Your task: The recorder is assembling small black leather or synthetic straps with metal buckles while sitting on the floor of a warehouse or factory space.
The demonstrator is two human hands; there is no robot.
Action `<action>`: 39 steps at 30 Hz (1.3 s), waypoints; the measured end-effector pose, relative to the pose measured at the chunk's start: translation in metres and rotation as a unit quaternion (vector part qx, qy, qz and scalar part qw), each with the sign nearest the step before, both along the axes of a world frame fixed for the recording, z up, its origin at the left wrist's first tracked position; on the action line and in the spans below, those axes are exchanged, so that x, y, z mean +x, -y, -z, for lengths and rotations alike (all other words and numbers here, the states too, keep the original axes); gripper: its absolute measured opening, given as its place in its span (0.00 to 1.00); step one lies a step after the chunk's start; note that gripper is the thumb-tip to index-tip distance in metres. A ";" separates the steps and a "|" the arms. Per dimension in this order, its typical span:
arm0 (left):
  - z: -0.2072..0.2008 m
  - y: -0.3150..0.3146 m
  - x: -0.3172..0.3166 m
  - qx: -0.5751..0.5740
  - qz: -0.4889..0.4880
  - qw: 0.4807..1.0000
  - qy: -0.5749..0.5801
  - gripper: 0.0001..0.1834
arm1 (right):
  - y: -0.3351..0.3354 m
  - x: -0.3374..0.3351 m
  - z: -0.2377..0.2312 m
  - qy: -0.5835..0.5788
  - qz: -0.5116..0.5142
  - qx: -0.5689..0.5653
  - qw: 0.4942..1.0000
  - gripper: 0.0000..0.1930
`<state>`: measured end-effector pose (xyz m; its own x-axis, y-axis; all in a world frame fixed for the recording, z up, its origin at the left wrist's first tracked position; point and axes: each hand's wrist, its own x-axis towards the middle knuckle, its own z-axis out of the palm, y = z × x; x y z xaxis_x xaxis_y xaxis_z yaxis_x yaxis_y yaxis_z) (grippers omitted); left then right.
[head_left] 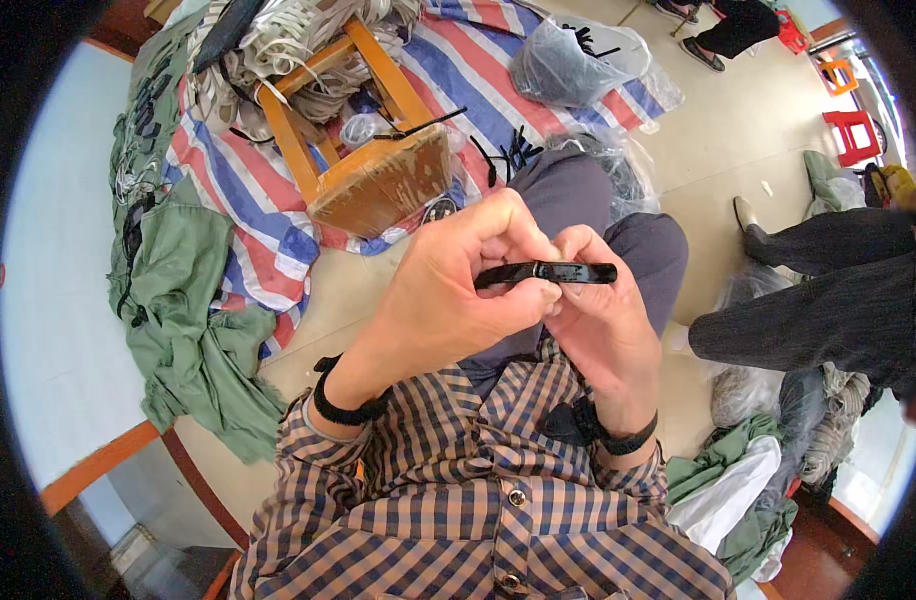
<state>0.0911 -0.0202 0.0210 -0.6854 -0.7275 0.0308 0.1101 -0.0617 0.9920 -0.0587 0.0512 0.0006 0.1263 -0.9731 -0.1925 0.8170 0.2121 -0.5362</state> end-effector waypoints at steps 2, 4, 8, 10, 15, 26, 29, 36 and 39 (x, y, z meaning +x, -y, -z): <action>0.000 0.000 0.001 0.001 -0.007 1.000 0.005 0.10 | 0.000 0.003 0.001 0.009 0.005 0.004 1.000 0.12; 0.001 0.000 0.002 0.001 -0.013 1.000 0.010 0.10 | 0.001 0.003 0.003 0.017 0.010 0.007 1.000 0.13; 0.000 -0.001 0.001 0.022 -0.015 1.000 0.012 0.10 | 0.001 0.003 0.008 0.057 0.001 0.004 0.998 0.12; 0.001 -0.002 0.000 0.034 -0.017 0.999 0.011 0.09 | 0.002 0.004 0.007 0.070 0.001 0.003 0.998 0.12; -0.006 -0.005 -0.001 -0.010 -0.037 0.998 0.052 0.08 | 0.002 0.002 0.006 0.070 0.002 0.011 0.997 0.12; 0.006 -0.005 -0.001 -0.059 -0.063 0.993 0.077 0.08 | 0.001 0.008 0.009 -0.150 0.097 -0.012 0.984 0.09; 0.007 -0.004 -0.001 -0.078 -0.076 0.989 0.099 0.08 | 0.000 0.012 0.006 -0.287 0.150 -0.032 0.946 0.07; 0.013 -0.003 -0.002 -0.217 -0.174 0.948 0.152 0.09 | -0.001 0.011 -0.005 -0.437 0.126 -0.037 0.890 0.06; 0.009 -0.008 -0.005 -0.204 -0.174 0.944 0.191 0.09 | 0.002 0.012 -0.005 -0.424 0.115 -0.013 0.898 0.07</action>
